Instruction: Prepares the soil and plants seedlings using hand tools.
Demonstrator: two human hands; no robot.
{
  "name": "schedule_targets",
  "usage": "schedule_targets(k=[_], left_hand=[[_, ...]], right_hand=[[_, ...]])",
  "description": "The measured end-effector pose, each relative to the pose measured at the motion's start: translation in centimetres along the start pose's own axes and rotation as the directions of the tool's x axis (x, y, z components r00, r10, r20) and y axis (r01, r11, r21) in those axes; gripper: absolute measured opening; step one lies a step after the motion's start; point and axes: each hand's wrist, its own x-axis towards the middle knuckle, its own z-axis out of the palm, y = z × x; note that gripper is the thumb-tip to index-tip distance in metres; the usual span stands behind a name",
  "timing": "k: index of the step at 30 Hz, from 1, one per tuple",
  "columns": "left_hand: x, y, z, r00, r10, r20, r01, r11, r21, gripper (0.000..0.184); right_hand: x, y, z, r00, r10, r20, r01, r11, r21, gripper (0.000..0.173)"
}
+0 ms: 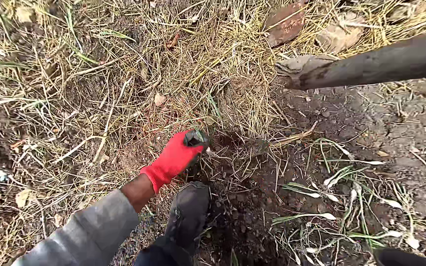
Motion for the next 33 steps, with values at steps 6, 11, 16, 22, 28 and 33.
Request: schedule_targets(k=[6,11,16,22,28,33], left_hand=[[5.4,6.9,2.5,0.967,0.253,0.011,-0.227,0.847,0.481,0.011],[7.8,3.0,9.3,0.922,-0.145,0.359,-0.215,0.579,0.787,0.023],[5.7,7.9,7.0,0.983,-0.056,0.174,-0.131,0.449,0.884,0.027],[0.4,12.9,20.8,0.824,0.391,0.411,-0.540,0.320,0.778,0.042],[-0.3,9.9,29.2,0.772,0.016,0.635,-0.622,0.219,0.752,0.053],[-2.3,9.5,28.5,0.773,0.030,0.633,-0.618,0.259,0.743,0.044]], right_hand=[[1.9,13.2,18.4,0.824,0.517,-0.231,-0.541,0.839,-0.052,0.037],[-7.7,5.9,10.6,0.794,0.343,-0.501,-0.260,0.938,0.228,0.030],[-18.2,8.8,13.1,0.790,0.459,-0.406,-0.365,0.885,0.290,0.044],[-22.1,8.5,13.5,0.674,0.537,-0.507,-0.350,0.837,0.421,0.040],[-26.4,9.7,13.2,0.720,0.511,-0.469,-0.370,0.855,0.364,0.042],[-26.4,12.0,12.8,0.661,0.603,-0.446,-0.473,0.797,0.376,0.035]])
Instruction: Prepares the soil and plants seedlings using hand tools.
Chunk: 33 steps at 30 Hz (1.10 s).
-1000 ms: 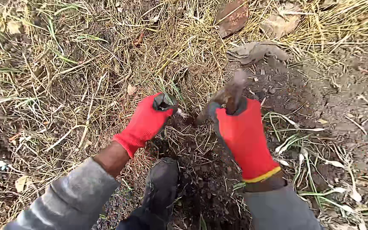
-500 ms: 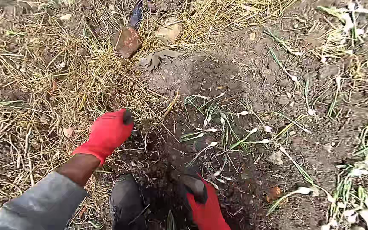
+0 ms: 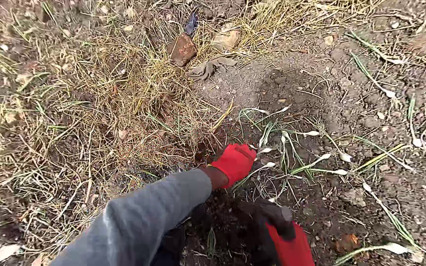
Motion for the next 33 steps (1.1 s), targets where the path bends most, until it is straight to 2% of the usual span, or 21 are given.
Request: schedule_targets(k=[2,4,7,9,11,14,16,17,19,20,21,22,23,24,25,26,28,30,31,32,33], left_hand=[[-1.5,-1.4,1.0,0.999,-0.047,-0.013,0.045,0.993,-0.113,0.040],[-4.0,-2.1,1.5,0.994,-0.096,-0.043,0.081,0.959,-0.270,0.038],[-4.3,-3.6,3.2,0.985,-0.094,-0.143,0.048,0.953,-0.300,0.038],[-4.3,-3.1,3.8,0.984,-0.099,-0.146,0.053,0.955,-0.291,0.042],[-4.1,-2.0,4.2,0.976,-0.126,-0.180,0.063,0.945,-0.320,0.036],[-4.9,-2.0,2.4,0.970,-0.162,-0.179,0.060,0.879,-0.472,0.038],[-6.8,-2.7,1.9,0.977,-0.145,-0.155,0.039,0.842,-0.539,0.038],[-7.7,-3.5,1.9,0.974,-0.141,-0.178,0.018,0.832,-0.555,0.033],[-9.5,-5.7,1.7,0.961,-0.134,-0.241,-0.028,0.821,-0.570,0.022],[-10.8,-6.9,1.9,0.957,-0.148,-0.248,-0.023,0.818,-0.575,0.021],[-12.2,-8.1,2.2,0.952,-0.186,-0.243,0.008,0.808,-0.589,0.021],[-13.4,-9.6,2.7,0.939,-0.244,-0.245,0.053,0.802,-0.594,0.021],[-14.6,-11.2,3.0,0.915,-0.298,-0.272,0.088,0.805,-0.587,0.020],[-15.7,-12.5,3.1,0.883,-0.328,-0.336,0.090,0.821,-0.564,0.020],[-16.5,-13.8,2.5,0.850,-0.351,-0.393,0.091,0.832,-0.547,0.020],[-17.1,-14.8,1.4,0.814,-0.370,-0.447,0.082,0.836,-0.543,0.020],[-17.5,-16.2,-0.8,0.738,-0.396,-0.547,0.088,0.860,-0.503,0.019],[-16.6,-16.7,-1.3,0.714,-0.376,-0.591,0.125,0.898,-0.421,0.017],[-16.1,-16.8,-0.6,0.747,-0.370,-0.553,0.159,0.906,-0.393,0.016],[-15.9,-16.7,0.7,0.796,-0.374,-0.477,0.190,0.901,-0.389,0.017],[-15.9,-16.6,2.1,0.847,-0.371,-0.381,0.206,0.889,-0.409,0.018]], right_hand=[[0.2,-3.1,-0.8,0.999,-0.024,0.049,0.029,0.994,-0.103,0.040],[0.0,-5.6,-1.7,0.991,-0.114,0.074,0.120,0.989,-0.088,0.039],[1.2,-6.0,-1.2,0.965,-0.227,0.134,0.235,0.971,-0.045,0.038],[1.5,-3.5,0.8,0.983,-0.129,0.128,0.149,0.975,-0.163,0.042],[2.0,-1.3,2.0,0.992,-0.007,0.125,0.038,0.968,-0.248,0.045],[3.3,-4.3,1.7,0.984,0.078,0.162,-0.018,0.938,-0.345,0.047],[3.5,-8.2,0.1,0.986,0.066,0.153,-0.014,0.947,-0.320,0.043],[3.7,-10.4,-1.0,0.991,0.012,0.132,0.020,0.972,-0.235,0.038],[4.9,-14.5,-3.7,0.971,-0.213,0.106,0.210,0.977,0.033,0.022],[5.6,-15.8,-5.2,0.923,-0.354,0.151,0.328,0.929,0.173,0.011],[6.5,-16.4,-6.4,0.847,-0.465,0.256,0.399,0.876,0.273,0.011],[7.3,-17.2,-6.5,0.797,-0.508,0.325,0.440,0.858,0.263,0.017],[7.8,-18.3,-4.8,0.811,-0.500,0.304,0.466,0.866,0.182,0.021],[8.4,-18.7,-2.1,0.865,-0.442,0.239,0.434,0.897,0.088,0.022],[9.3,-18.3,1.5,0.906,-0.398,0.144,0.402,0.916,0.001,0.016],[10.5,-16.8,5.3,0.931,-0.347,0.112,0.360,0.922,-0.140,0.017],[12.7,-11.8,11.1,0.965,-0.143,0.221,0.209,0.928,-0.308,0.032],[14.0,-11.8,11.3,0.953,0.044,0.299,0.086,0.910,-0.406,0.036],[14.0,-13.5,9.6,0.952,0.040,0.302,0.084,0.918,-0.387,0.037],[13.3,-15.3,6.9,0.950,-0.025,0.310,0.119,0.950,-0.288,0.034],[12.5,-16.6,3.3,0.928,-0.145,0.343,0.192,0.975,-0.109,0.025]])
